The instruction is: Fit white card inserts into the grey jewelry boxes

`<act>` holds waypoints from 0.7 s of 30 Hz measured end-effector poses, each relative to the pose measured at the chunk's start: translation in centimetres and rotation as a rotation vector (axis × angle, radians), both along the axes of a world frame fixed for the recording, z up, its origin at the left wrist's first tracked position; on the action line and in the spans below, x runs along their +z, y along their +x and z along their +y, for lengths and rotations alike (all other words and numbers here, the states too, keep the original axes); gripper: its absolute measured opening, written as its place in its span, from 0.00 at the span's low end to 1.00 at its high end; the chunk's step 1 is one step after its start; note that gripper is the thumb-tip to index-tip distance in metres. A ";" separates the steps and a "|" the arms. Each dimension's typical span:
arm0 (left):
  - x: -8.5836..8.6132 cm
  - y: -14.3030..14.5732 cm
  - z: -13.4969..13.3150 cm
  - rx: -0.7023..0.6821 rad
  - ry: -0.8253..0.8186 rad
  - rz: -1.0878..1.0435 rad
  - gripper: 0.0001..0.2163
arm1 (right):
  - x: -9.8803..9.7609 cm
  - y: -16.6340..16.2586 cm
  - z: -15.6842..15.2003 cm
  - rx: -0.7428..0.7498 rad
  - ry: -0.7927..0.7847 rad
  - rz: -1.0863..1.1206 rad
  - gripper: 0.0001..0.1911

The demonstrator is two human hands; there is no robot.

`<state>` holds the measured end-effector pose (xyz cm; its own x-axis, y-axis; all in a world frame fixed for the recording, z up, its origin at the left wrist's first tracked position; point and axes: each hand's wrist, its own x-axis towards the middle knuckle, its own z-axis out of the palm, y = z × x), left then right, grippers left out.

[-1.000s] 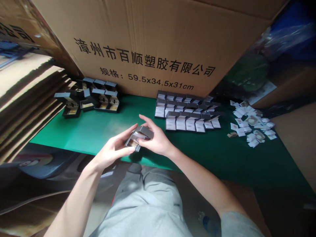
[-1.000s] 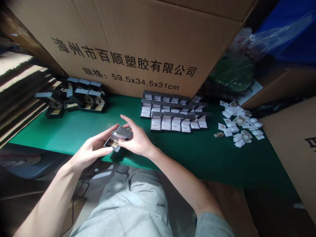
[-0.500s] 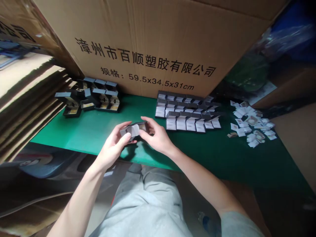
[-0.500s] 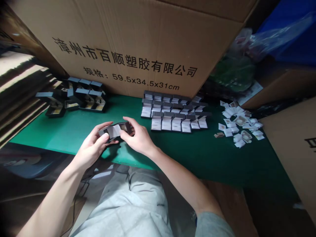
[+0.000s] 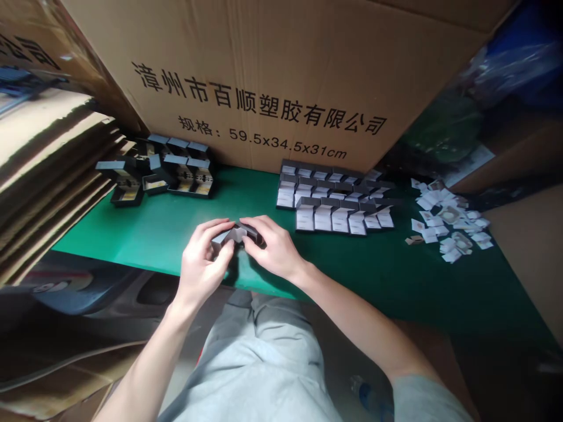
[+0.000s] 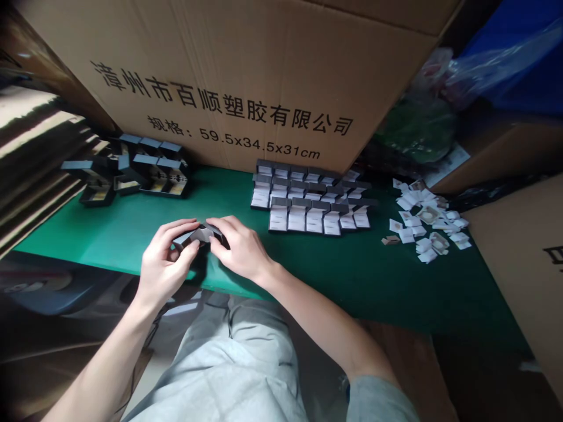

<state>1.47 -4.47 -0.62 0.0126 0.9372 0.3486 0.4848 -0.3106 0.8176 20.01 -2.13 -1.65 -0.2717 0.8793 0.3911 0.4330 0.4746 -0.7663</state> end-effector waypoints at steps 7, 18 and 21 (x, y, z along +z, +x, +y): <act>-0.7 0.7 -0.4 0.058 0.110 0.114 0.10 | -0.3 -0.1 -0.1 -0.004 0.000 -0.077 0.21; -0.9 1.3 -1.0 0.095 0.120 0.135 0.11 | -0.1 -0.2 -0.1 -0.040 -0.029 -0.126 0.20; -1.3 1.2 -1.2 0.089 0.113 0.138 0.12 | 0.0 -0.3 -0.2 -0.050 -0.032 -0.129 0.19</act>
